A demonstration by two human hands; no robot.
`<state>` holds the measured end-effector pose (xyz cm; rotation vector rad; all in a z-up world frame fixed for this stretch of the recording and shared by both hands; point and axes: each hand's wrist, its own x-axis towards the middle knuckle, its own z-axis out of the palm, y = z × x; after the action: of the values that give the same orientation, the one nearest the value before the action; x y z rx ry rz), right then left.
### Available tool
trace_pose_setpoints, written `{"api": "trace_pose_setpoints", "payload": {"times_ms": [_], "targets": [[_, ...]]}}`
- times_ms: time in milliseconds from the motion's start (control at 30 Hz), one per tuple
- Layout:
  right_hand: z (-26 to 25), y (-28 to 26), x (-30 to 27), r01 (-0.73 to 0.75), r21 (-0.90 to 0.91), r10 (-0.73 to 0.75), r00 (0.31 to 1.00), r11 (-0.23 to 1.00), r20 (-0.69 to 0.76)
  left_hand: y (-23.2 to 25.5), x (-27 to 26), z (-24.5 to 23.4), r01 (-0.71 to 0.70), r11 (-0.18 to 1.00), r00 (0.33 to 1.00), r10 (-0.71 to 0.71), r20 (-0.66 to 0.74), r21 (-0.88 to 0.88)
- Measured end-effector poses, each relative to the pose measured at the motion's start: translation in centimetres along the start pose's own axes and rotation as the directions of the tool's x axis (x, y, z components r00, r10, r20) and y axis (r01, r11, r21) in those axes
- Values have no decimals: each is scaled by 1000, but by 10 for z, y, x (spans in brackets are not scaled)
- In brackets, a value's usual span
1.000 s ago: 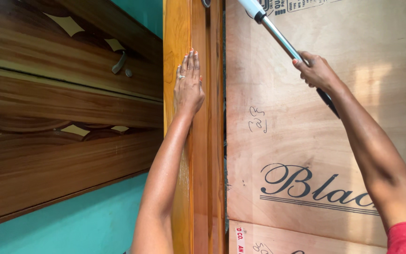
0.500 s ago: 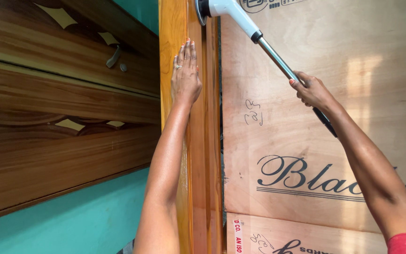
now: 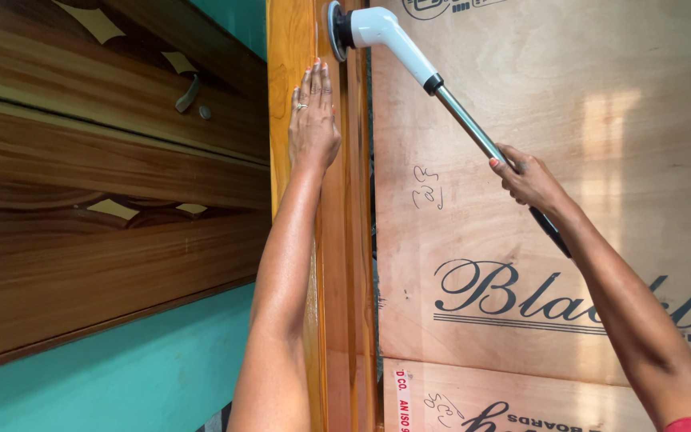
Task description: The person uses a handheld electric sander with a long extension pole to sand the surface of a wooden wardrobe. They move the sander along the top edge and then down the vertical side of the furniture piece.
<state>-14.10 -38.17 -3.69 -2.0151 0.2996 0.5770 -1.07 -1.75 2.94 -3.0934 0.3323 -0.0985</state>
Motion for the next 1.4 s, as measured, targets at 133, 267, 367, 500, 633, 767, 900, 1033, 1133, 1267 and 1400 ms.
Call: {"api": "trace_pose_setpoints", "payload": {"times_ms": [133,267,367,500,633,767,900,1033,1133,1267,1400], "targets": [[6,5,-16,-13,14,13,1000,1000,-5,1,1,2,-9,1000,999,9,-32,13],[17,7,-34,-19,46,18,1000,999,6,-2,-1,2,-10,1000,999,10,-38,-4],[24,11,-51,-25,80,25,1000,996,3,0,1,2,5,1000,999,-5,-31,-4],[32,18,-71,-29,100,30,1000,995,-3,0,0,4,6,1000,999,-7,-51,-19],[39,26,-88,-20,116,20,1000,993,5,-2,-1,6,-66,995,979,50,-199,-74],[52,37,-108,-20,125,20,1000,992,-1,-4,-3,13,17,995,991,-4,-131,100],[60,48,-128,16,143,-18,1000,990,13,-9,-11,18,40,999,973,-45,-227,-28],[67,59,-148,-64,105,60,998,992,34,-9,-26,20,132,984,988,-141,-70,-119],[69,65,-164,-47,154,40,998,987,47,-8,-41,22,78,984,990,-95,-101,-162],[71,62,-182,-73,150,64,996,986,65,-2,-60,16,55,989,993,-68,-98,-135],[70,67,-205,-29,122,22,998,992,57,6,-93,2,62,983,994,-76,-80,-172]]}}
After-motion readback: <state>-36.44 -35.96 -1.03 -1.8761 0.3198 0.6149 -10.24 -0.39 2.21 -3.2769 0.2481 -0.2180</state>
